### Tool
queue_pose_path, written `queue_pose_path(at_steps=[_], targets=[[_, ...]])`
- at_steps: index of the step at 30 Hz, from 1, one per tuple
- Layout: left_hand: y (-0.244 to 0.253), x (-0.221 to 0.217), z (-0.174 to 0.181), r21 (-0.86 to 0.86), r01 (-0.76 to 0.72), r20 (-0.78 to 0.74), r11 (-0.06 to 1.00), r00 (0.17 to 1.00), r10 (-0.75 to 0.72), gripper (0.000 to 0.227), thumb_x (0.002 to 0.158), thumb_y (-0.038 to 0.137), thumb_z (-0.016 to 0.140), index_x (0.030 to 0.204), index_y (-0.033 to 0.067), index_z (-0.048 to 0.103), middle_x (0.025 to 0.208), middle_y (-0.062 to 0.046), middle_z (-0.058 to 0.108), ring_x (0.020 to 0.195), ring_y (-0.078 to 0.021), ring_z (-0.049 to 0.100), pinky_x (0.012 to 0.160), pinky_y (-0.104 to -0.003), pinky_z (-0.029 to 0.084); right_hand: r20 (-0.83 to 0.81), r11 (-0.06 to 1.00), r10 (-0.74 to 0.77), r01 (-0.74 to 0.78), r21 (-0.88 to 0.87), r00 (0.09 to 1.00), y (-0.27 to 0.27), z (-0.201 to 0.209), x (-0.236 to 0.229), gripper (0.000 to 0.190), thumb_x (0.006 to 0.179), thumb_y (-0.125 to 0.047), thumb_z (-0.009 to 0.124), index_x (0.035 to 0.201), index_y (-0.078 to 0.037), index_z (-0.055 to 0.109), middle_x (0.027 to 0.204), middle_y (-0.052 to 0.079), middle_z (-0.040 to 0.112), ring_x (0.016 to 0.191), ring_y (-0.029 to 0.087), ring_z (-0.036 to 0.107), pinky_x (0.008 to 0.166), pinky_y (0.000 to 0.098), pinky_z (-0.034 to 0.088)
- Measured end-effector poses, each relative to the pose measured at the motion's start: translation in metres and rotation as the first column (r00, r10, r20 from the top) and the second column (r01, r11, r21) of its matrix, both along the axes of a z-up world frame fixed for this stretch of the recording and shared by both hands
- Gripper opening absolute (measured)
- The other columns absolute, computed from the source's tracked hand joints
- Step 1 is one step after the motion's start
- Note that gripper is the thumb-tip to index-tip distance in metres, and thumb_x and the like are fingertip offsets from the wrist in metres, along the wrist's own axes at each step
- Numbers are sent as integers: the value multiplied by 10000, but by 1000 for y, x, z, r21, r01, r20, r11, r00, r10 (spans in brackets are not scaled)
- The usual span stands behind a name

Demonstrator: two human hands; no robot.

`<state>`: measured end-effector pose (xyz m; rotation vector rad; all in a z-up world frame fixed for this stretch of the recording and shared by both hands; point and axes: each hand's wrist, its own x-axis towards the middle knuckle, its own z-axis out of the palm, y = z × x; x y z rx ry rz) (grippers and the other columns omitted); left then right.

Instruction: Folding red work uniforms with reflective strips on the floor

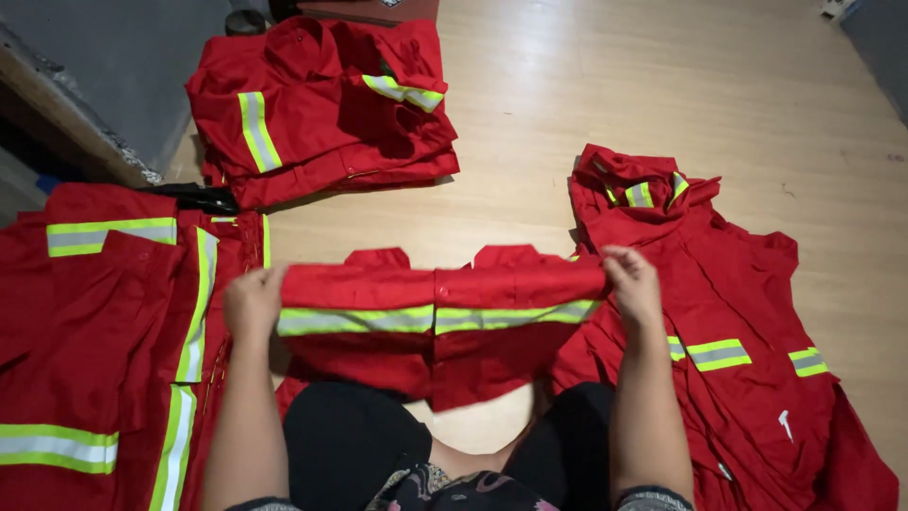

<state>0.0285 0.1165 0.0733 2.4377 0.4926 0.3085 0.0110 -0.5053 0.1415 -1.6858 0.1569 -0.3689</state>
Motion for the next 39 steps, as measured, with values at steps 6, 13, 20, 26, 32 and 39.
queue_pose_path(at_steps=[6,13,20,26,32,39], targets=[[-1,22,47,-621,380,552,686,833,39,158,1059,119,652,1216,96,649,1039,-49,697,996,-111,613,958,-297,493,381,971,-12,-80,224,925,3,43,11,457,1020,18,608,1467,-21,519,939,100,649,822,150,677,807,298,574],[-8,-6,75,-668,208,381,714,920,89,618,1050,50,604,1630,131,406,845,-80,681,702,-53,541,614,-170,432,164,994,105,-103,-20,981,16,59,-16,386,956,2,668,1340,-26,676,703,19,518,690,80,512,675,226,440],[15,-16,79,-723,589,627,362,779,-17,530,1011,-105,506,1530,5,505,1035,-300,676,971,-349,705,1012,-536,545,326,955,-119,18,298,938,-35,34,-2,241,949,-80,699,1180,-10,689,910,124,681,801,169,674,777,276,533],[-8,68,39,-688,194,273,700,962,1,271,991,72,643,1207,191,756,770,61,592,680,-45,436,650,-190,338,-9,945,-243,235,-228,970,-37,-52,106,105,940,-221,804,1041,-193,801,778,38,702,678,137,601,590,324,454],[-19,69,137,-529,514,763,675,636,113,257,1068,16,615,1305,66,701,973,-65,717,944,-82,625,967,-257,515,613,929,-259,367,-54,746,-31,63,83,70,1013,-24,734,1081,-27,747,934,130,715,896,180,646,859,332,506],[-16,30,-28,-509,253,384,823,922,-46,262,1045,103,637,1299,107,699,987,-91,676,966,-238,598,918,-390,473,339,790,-317,445,-422,886,-33,-86,30,77,1011,-87,724,1064,-45,761,932,199,717,948,374,703,851,474,530]])
